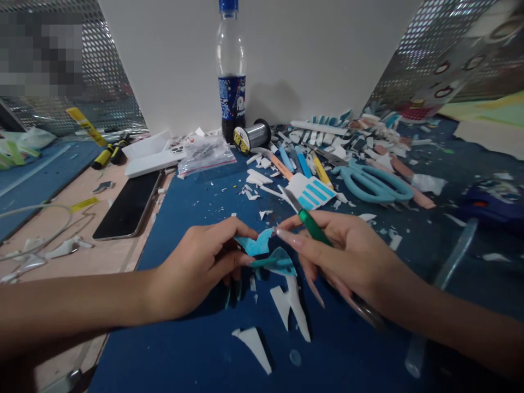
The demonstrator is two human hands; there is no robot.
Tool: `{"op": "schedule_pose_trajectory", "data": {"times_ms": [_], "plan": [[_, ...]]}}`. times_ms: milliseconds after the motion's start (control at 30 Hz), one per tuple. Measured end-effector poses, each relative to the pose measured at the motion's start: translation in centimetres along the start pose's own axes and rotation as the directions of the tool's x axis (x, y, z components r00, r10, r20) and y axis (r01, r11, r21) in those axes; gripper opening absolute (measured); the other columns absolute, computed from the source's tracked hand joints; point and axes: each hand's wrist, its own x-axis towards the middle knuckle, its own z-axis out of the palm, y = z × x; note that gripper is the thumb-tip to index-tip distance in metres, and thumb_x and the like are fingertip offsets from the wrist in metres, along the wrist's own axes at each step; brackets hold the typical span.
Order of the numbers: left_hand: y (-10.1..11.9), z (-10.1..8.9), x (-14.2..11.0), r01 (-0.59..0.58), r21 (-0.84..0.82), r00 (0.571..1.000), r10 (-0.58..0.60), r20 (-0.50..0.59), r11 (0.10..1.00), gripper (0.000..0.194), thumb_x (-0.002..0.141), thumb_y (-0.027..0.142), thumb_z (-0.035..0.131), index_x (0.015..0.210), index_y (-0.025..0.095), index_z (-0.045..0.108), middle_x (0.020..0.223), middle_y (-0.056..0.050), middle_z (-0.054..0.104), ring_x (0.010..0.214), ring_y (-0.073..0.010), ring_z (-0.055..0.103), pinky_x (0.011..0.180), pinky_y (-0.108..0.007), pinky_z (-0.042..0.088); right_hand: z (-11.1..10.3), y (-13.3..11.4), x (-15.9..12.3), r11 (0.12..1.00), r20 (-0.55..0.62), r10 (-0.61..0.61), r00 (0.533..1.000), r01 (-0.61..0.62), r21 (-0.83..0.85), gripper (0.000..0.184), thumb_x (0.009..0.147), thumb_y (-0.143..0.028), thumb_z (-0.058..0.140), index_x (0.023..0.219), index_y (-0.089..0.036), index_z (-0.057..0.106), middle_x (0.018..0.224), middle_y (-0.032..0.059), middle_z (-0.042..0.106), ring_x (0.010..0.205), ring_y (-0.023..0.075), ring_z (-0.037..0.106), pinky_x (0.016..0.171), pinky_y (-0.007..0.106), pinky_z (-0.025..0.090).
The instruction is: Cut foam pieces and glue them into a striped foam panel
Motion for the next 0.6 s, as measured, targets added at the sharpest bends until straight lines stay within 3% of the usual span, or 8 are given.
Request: {"op": "schedule_pose_trajectory", "data": {"times_ms": [67, 200, 400, 600], "plan": [[0.08, 0.0, -0.02, -0.041, 0.103, 0.999, 0.044, -0.028, 0.994, 0.015, 0.087, 0.01, 0.052, 0.097, 0.021, 0.053, 0.057, 0.009, 0.059, 0.045, -0.0039, 0.056, 0.044, -0.009, 0.041, 0.12, -0.03, -0.05, 0.997, 0.099, 0.063, 0.993, -0.067, 0.034, 0.026, 0.084, -0.035, 0.057, 0.102, -0.016, 0.061, 0.04, -0.0073, 0.054, 0.023, 0.0054, 0.036, 0.03, 0.02, 0.035], [0.47, -0.03, -0.15, -0.125, 0.305, 0.988, 0.146, -0.046, 0.944, 0.018, 0.084, 0.006, 0.054, 0.094, 0.021, 0.053, 0.061, 0.009, 0.061, 0.048, -0.0046, 0.055, 0.045, -0.012, 0.037, 0.3, -0.13, -0.23, 0.994, 0.152, 0.089, 0.984, -0.097, 0.044, 0.032, 0.086, -0.036, 0.055, 0.109, -0.016, 0.062, 0.037, -0.0075, 0.051, 0.024, 0.005, 0.034, 0.027, 0.018, 0.028], [0.84, -0.04, -0.25, -0.166, 0.377, 0.981, 0.19, -0.027, 0.911, 0.017, 0.086, 0.006, 0.052, 0.094, 0.02, 0.052, 0.065, 0.008, 0.063, 0.05, -0.0051, 0.055, 0.046, -0.012, 0.037, 0.25, -0.17, -0.41, 0.998, 0.196, 0.046, 0.98, -0.054, 0.037, 0.023, 0.087, -0.037, 0.052, 0.091, -0.018, 0.065, 0.037, -0.0072, 0.053, 0.024, 0.0034, 0.034, 0.027, 0.016, 0.028], [0.88, 0.21, -0.19, -0.186, 0.407, 0.975, 0.218, -0.034, 0.894, 0.01, 0.088, 0.009, 0.05, 0.092, 0.019, 0.051, 0.068, 0.006, 0.063, 0.051, -0.0055, 0.055, 0.047, -0.013, 0.038, 0.49, -0.39, -0.55, 0.999, 0.167, 0.035, 0.985, -0.037, 0.01, 0.024, 0.087, -0.035, 0.05, 0.075, -0.018, 0.063, 0.036, -0.0069, 0.051, 0.023, 0.0035, 0.034, 0.026, 0.017, 0.027]]}}
